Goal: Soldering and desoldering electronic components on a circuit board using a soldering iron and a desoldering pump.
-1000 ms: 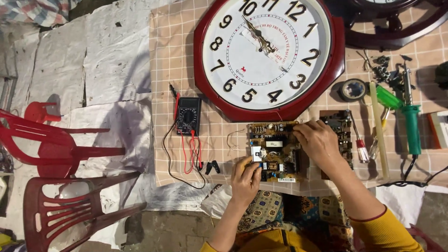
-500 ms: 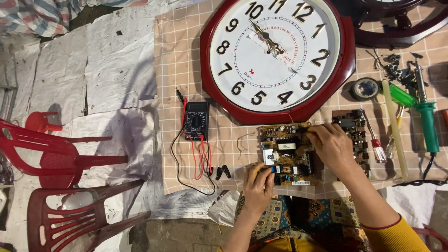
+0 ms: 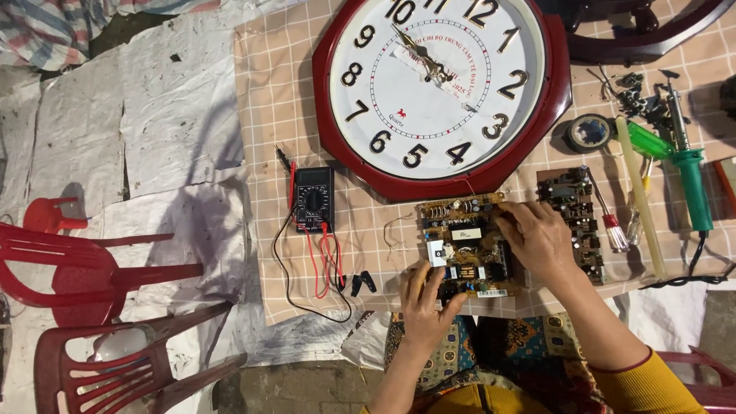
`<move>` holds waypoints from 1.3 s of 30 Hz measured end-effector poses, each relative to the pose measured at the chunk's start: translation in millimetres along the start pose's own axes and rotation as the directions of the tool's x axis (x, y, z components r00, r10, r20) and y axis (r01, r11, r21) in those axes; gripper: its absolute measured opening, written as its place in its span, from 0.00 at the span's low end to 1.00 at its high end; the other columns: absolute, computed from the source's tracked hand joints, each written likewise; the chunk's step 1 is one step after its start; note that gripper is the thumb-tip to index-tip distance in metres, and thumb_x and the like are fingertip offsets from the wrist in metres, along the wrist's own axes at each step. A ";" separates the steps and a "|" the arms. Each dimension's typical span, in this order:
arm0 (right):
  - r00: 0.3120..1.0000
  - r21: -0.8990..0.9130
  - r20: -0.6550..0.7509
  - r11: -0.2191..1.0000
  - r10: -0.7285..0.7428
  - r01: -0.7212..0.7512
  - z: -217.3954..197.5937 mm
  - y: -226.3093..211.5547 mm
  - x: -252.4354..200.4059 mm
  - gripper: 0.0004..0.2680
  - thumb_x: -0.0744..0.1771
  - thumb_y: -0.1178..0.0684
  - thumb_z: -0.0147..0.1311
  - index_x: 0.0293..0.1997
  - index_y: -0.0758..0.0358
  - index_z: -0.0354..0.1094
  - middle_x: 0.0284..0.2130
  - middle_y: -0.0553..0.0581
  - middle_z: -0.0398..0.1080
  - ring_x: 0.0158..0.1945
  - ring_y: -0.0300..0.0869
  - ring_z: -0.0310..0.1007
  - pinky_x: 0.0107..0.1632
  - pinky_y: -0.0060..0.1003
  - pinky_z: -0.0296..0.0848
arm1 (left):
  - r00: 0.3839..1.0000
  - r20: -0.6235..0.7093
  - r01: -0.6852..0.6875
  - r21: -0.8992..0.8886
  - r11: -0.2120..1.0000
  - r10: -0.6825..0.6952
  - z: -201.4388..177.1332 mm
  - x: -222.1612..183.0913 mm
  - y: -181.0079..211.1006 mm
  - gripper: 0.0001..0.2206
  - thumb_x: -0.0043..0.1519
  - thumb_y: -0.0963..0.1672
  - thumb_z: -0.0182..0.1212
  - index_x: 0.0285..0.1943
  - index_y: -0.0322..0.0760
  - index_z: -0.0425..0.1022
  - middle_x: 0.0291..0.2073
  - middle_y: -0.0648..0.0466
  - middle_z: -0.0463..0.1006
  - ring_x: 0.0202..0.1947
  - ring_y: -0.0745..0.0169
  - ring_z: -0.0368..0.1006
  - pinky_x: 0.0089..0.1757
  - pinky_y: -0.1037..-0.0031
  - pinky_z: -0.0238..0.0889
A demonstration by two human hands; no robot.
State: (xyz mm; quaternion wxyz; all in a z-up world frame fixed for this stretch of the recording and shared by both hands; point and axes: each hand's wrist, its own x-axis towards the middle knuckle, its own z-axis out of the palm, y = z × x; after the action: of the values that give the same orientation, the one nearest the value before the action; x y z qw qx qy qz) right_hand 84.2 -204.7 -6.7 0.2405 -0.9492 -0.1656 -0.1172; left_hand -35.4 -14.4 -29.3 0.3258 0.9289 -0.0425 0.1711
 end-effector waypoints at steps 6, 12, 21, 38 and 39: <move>0.995 -0.014 -0.090 0.999 -0.050 0.049 0.0 -6.1 1.4 0.05 0.62 0.57 0.55 0.38 0.63 0.65 0.25 0.55 0.68 0.24 0.44 0.62 0.27 0.36 0.62 | 0.999 0.012 -0.040 0.016 0.999 0.040 6.8 -6.3 -8.5 0.24 0.53 0.54 0.56 0.56 0.46 0.61 0.55 0.50 0.61 0.57 0.54 0.56 0.57 0.52 0.40; 0.999 -0.015 -0.047 1.000 -0.007 0.006 3.1 -2.4 -1.3 0.08 0.62 0.53 0.53 0.41 0.62 0.66 0.30 0.57 0.70 0.30 0.46 0.67 0.30 0.38 0.66 | 0.999 0.008 -0.039 -0.003 0.999 0.039 3.0 -1.2 -3.2 0.22 0.54 0.53 0.56 0.55 0.46 0.62 0.52 0.48 0.63 0.54 0.54 0.59 0.55 0.50 0.43; 0.999 -0.042 -0.033 0.999 -0.006 0.005 2.5 -4.7 -0.4 0.06 0.62 0.54 0.53 0.39 0.61 0.67 0.29 0.55 0.70 0.28 0.45 0.66 0.28 0.37 0.65 | 0.999 0.038 -0.025 0.010 1.000 0.024 3.7 -4.3 -4.9 0.23 0.54 0.53 0.55 0.57 0.49 0.59 0.55 0.49 0.59 0.56 0.52 0.56 0.55 0.48 0.44; 0.976 -0.094 -0.110 0.979 -0.189 0.179 3.4 -40.8 46.2 0.03 0.62 0.53 0.56 0.32 0.57 0.70 0.24 0.53 0.69 0.29 0.41 0.68 0.58 0.50 0.59 | 0.974 -0.154 -0.156 0.083 0.984 0.167 5.6 8.4 -2.9 0.23 0.56 0.54 0.54 0.57 0.45 0.59 0.52 0.47 0.60 0.50 0.51 0.58 0.49 0.60 0.55; 0.984 -0.071 -0.127 0.990 -0.127 0.119 4.0 -41.4 49.0 0.04 0.62 0.52 0.56 0.31 0.59 0.68 0.22 0.55 0.70 0.28 0.41 0.70 0.56 0.50 0.65 | 0.977 -0.142 -0.146 0.081 0.986 0.156 6.7 7.1 -3.2 0.24 0.56 0.54 0.53 0.58 0.46 0.58 0.53 0.48 0.59 0.52 0.52 0.57 0.50 0.59 0.55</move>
State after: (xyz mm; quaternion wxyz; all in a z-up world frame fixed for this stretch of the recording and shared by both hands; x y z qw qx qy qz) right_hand 114.4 -155.7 22.0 0.2130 -0.9345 -0.2039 -0.1994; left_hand -26.2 -15.8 -33.6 0.2815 0.9185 -0.0829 0.2650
